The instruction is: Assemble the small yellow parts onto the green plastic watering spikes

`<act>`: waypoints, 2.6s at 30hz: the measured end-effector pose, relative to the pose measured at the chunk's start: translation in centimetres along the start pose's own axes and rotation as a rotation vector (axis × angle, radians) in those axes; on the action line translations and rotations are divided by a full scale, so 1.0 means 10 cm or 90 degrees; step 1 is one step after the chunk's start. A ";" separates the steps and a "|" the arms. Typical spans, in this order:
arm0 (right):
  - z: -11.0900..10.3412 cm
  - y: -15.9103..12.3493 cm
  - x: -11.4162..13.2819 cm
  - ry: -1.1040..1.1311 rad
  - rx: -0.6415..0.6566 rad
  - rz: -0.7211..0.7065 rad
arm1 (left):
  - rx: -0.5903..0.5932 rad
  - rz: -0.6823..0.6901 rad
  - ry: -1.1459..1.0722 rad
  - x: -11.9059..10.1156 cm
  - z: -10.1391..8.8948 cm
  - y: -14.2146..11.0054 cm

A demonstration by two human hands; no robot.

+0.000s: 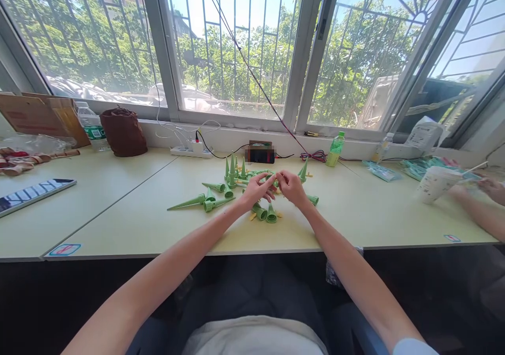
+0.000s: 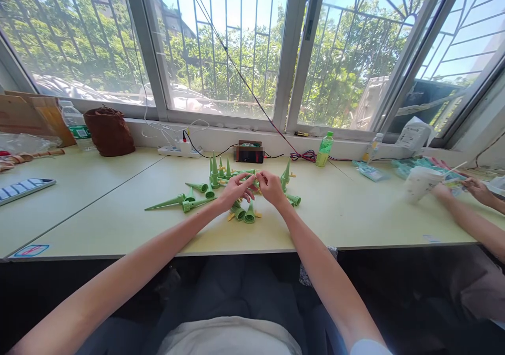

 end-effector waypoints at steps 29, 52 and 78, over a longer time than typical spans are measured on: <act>0.01 -0.03 0.05 0.002 0.011 -0.023 | 0.006 0.010 0.091 -0.01 0.00 -0.01; 0.06 -0.02 0.02 0.057 0.057 0.014 | 0.060 0.100 0.171 -0.04 0.05 0.02; 0.06 -0.02 0.00 0.084 0.061 0.027 | 0.050 0.139 0.256 -0.16 0.03 -0.01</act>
Point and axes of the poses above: each hand's wrist, its own y-axis towards the middle knuckle, its own z-axis out of the palm, x = y × z, the point moved 10 cm from there along y, towards the middle knuckle, and after that the axes turned 12 degrees about z, right-handed, at the moved point
